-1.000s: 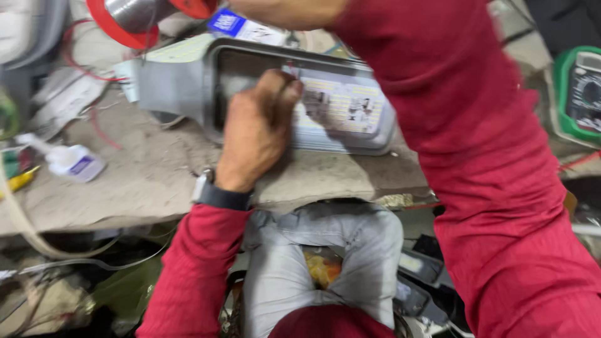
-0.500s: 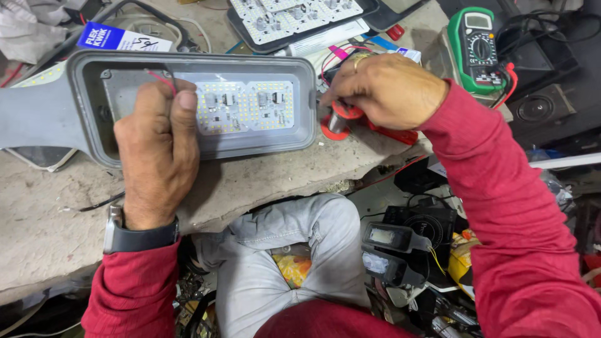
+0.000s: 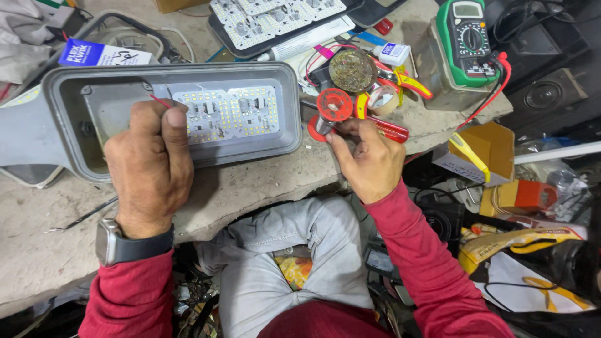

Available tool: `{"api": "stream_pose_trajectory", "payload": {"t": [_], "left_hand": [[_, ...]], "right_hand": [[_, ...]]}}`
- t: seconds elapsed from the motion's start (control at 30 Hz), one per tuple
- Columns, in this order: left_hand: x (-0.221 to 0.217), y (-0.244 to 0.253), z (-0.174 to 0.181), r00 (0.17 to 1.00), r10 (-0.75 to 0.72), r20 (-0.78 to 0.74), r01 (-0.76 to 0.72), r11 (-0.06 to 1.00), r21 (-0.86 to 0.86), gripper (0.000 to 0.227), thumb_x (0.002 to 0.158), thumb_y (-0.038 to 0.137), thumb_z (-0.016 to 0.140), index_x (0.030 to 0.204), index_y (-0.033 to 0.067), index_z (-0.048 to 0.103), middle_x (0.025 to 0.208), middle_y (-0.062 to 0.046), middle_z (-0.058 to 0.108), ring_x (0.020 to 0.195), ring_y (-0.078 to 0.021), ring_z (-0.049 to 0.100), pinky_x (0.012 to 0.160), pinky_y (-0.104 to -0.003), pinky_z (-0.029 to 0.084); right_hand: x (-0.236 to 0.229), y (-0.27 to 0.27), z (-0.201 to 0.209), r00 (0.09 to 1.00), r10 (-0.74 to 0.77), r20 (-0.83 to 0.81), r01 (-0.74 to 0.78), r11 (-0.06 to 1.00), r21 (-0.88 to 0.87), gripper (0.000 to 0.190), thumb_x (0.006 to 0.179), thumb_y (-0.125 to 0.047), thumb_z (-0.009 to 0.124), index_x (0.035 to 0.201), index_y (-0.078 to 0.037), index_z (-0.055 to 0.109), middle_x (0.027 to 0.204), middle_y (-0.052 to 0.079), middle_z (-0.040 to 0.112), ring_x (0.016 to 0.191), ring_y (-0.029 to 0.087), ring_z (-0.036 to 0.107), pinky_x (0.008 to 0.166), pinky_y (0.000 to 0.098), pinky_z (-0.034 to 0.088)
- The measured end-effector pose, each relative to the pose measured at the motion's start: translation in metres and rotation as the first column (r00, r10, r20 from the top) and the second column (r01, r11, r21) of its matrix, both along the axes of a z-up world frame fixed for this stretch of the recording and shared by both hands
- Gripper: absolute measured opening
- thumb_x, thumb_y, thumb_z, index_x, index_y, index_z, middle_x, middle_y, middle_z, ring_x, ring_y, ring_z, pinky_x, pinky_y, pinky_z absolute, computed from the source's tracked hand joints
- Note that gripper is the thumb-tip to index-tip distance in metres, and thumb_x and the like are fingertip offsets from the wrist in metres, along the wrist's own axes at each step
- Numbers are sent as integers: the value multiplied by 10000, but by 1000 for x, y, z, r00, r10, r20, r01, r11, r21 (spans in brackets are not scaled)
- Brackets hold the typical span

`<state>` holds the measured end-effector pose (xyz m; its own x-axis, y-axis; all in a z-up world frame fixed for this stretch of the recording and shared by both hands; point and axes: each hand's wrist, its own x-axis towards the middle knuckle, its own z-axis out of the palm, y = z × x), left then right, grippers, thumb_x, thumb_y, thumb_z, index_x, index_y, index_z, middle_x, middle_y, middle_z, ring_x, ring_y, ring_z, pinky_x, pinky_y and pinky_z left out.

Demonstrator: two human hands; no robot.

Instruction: The person solders a red wire to an LED circuit board inside a metal housing using a soldering iron and solder wire. They then use wire cutters to trim the excess wire.

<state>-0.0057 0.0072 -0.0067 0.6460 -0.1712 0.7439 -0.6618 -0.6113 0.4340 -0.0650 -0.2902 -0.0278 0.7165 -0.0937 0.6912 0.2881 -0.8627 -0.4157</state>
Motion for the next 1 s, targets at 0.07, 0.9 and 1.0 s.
{"api": "stream_pose_trajectory", "payload": {"t": [0.07, 0.9, 1.0], "left_hand": [[3, 1, -3, 1000, -8, 19, 9, 1000, -25, 203, 1238, 185, 586, 1142, 6, 571, 876, -181, 694, 762, -367, 695, 660, -388, 517], [-10, -16, 21, 989, -118, 89, 104, 983, 149, 313, 968, -24, 679, 1272, 45, 668, 917, -77, 667, 817, -279, 676, 698, -388, 516], [-9, -23, 21, 996, -88, 24, 81, 971, 225, 215, 960, 74, 757, 1171, 50, 719, 757, -84, 616, 662, -273, 628, 572, -411, 459]], "right_hand": [[5, -1, -2, 995, 21, 99, -9, 993, -116, 206, 934, -110, 827, 1042, -32, 671, 924, 81, 742, 694, 210, 695, 620, 340, 526], [-29, -23, 7, 987, 161, 23, -157, 980, -120, 385, 887, -48, 766, 1255, 5, 667, 1157, 153, 648, 841, 228, 638, 740, 341, 533], [-55, -38, -23, 991, 68, 118, -85, 985, 151, 334, 921, -24, 769, 1228, 31, 651, 1198, 153, 645, 824, 159, 603, 722, 269, 513]]}}
